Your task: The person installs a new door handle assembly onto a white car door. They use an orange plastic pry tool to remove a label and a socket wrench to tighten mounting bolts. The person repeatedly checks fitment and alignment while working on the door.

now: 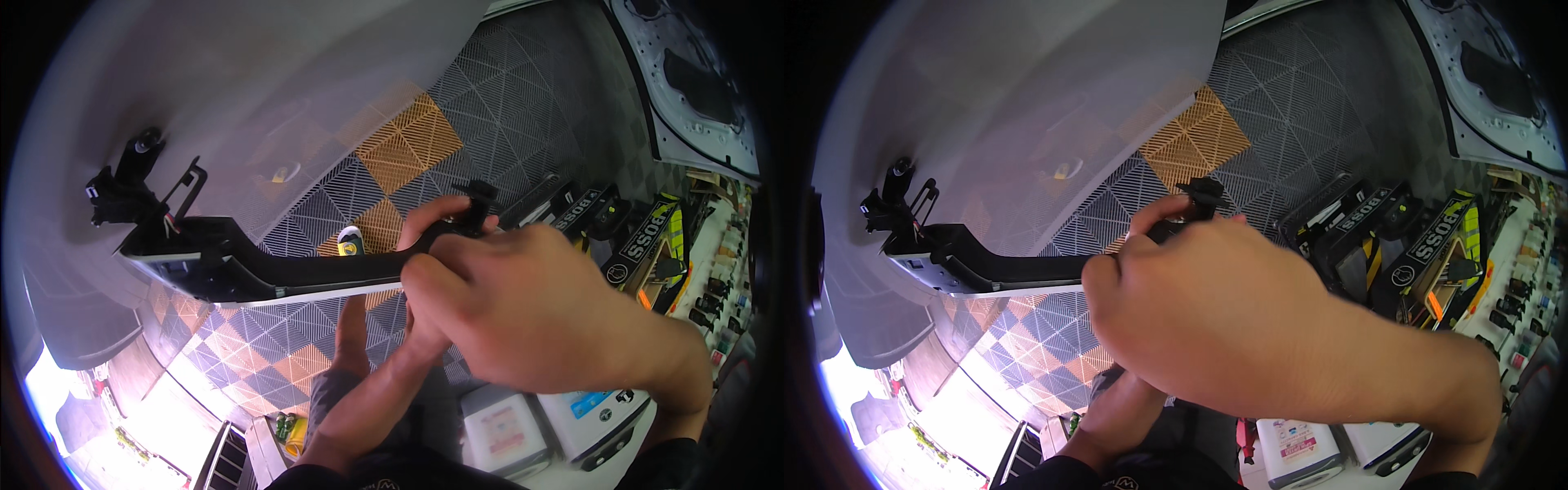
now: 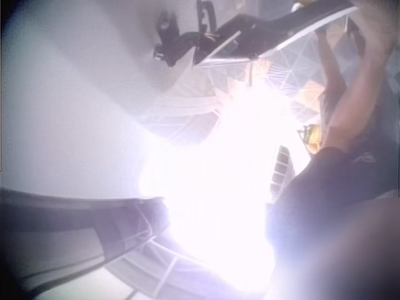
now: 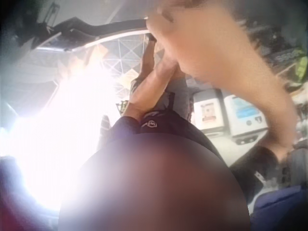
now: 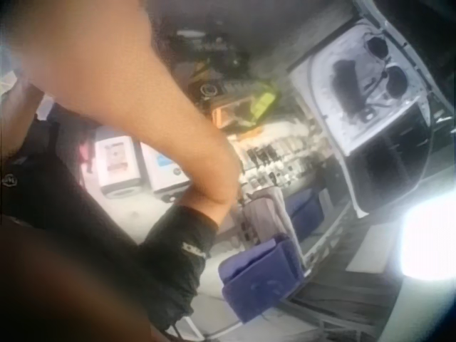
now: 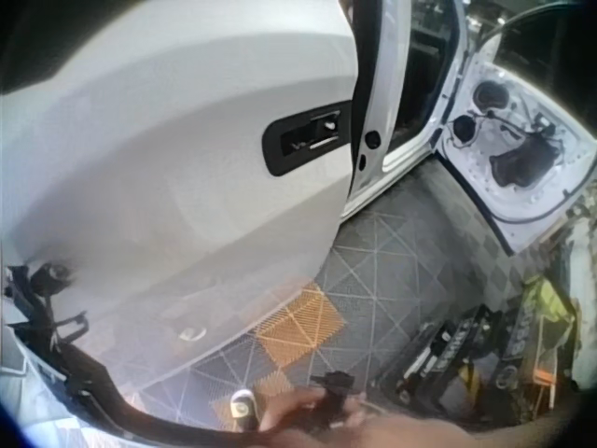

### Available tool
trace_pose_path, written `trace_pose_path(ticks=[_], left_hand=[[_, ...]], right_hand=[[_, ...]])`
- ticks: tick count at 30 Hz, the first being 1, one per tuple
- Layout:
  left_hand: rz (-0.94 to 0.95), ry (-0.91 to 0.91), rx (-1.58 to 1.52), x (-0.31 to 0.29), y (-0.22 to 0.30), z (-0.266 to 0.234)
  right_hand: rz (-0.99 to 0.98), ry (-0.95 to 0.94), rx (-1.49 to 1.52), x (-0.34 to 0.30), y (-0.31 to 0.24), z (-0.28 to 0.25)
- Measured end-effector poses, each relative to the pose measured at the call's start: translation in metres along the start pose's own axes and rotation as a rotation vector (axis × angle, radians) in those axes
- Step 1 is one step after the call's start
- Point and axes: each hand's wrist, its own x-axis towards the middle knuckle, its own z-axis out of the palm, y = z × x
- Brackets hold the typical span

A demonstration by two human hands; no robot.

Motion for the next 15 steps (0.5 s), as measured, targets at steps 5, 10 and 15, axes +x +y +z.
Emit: trace_pose_path(ticks=[5,10,15], left_hand=[[-0.088,-0.068,-0.292,0.008,-0.007,0.012],[-0.1,0.086,-0.472,0.007,-0.017,0.029],[-0.12,0.107,-0.498,0.008,-0.019,0.027]], right_hand=[[0.122,0.286,0.039,-0.013,-0.016,0.033],[0.204,0.639,0.142,-0.017,-0.023,0.059],[0.31,0.678,0.231,-0.017,-0.03,0.068]])
